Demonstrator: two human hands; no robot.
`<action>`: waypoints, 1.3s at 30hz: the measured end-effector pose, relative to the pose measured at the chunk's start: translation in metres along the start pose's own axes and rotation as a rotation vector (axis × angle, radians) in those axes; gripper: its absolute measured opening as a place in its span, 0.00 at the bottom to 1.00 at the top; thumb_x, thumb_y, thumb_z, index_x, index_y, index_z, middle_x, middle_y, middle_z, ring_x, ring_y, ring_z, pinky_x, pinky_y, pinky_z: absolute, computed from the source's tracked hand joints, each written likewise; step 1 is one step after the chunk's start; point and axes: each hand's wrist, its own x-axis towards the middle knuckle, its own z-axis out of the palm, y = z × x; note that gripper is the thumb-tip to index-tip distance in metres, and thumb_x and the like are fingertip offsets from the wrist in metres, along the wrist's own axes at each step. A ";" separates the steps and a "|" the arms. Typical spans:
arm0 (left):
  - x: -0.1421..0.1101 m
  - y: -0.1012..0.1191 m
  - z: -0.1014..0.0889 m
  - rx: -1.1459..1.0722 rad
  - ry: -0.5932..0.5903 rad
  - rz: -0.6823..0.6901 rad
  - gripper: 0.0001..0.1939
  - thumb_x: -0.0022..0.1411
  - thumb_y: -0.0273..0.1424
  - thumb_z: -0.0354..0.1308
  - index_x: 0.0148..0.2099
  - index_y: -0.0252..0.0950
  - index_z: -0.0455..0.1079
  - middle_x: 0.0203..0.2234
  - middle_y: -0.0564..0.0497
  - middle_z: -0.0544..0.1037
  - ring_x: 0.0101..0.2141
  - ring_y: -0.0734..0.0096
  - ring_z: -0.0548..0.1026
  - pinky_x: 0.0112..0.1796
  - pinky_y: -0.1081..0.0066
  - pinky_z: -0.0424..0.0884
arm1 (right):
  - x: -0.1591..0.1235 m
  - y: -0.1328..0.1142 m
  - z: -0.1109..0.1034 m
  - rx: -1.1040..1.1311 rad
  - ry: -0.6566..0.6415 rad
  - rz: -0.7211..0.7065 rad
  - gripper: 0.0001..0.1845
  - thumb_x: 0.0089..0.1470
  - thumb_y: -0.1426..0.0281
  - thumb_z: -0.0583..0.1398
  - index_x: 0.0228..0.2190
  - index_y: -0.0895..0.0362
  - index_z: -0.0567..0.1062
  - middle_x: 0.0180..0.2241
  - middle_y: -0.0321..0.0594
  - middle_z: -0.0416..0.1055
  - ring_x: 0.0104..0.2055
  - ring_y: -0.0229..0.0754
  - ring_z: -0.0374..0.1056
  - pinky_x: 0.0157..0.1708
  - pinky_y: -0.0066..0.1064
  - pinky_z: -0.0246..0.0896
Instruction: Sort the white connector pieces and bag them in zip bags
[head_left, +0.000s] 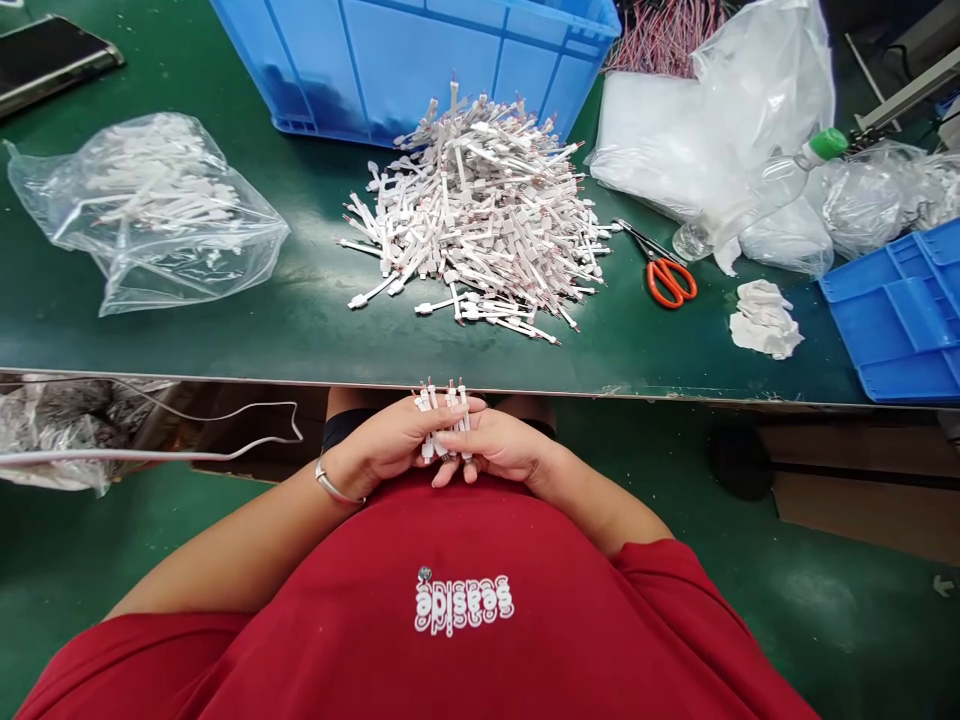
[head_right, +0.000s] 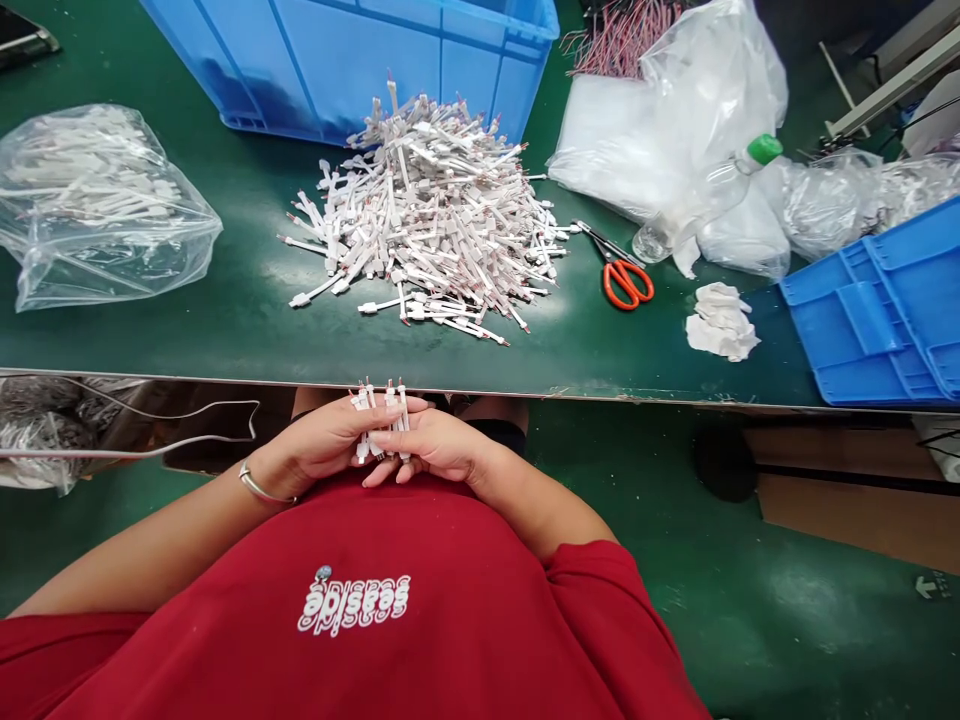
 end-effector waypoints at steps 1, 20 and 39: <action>-0.001 -0.001 0.000 -0.012 0.024 0.010 0.25 0.52 0.38 0.65 0.49 0.29 0.72 0.26 0.41 0.79 0.20 0.66 0.75 0.18 0.75 0.65 | -0.002 -0.001 0.000 0.001 0.005 0.006 0.25 0.36 0.57 0.71 0.32 0.64 0.76 0.31 0.43 0.76 0.27 0.38 0.75 0.18 0.17 0.64; -0.014 0.001 0.015 -0.271 0.260 0.144 0.05 0.59 0.24 0.57 0.36 0.29 0.74 0.36 0.43 0.79 0.33 0.64 0.78 0.34 0.67 0.75 | -0.028 0.007 0.001 -0.315 0.300 -0.192 0.20 0.47 0.54 0.64 0.25 0.60 0.71 0.23 0.36 0.74 0.22 0.31 0.69 0.17 0.19 0.56; -0.015 0.004 0.024 -0.310 0.265 0.150 0.06 0.59 0.23 0.56 0.38 0.30 0.74 0.38 0.42 0.79 0.35 0.64 0.78 0.34 0.68 0.75 | -0.027 0.017 0.000 -0.225 0.217 -0.298 0.30 0.43 0.45 0.62 0.31 0.61 0.71 0.29 0.42 0.75 0.25 0.35 0.71 0.16 0.20 0.58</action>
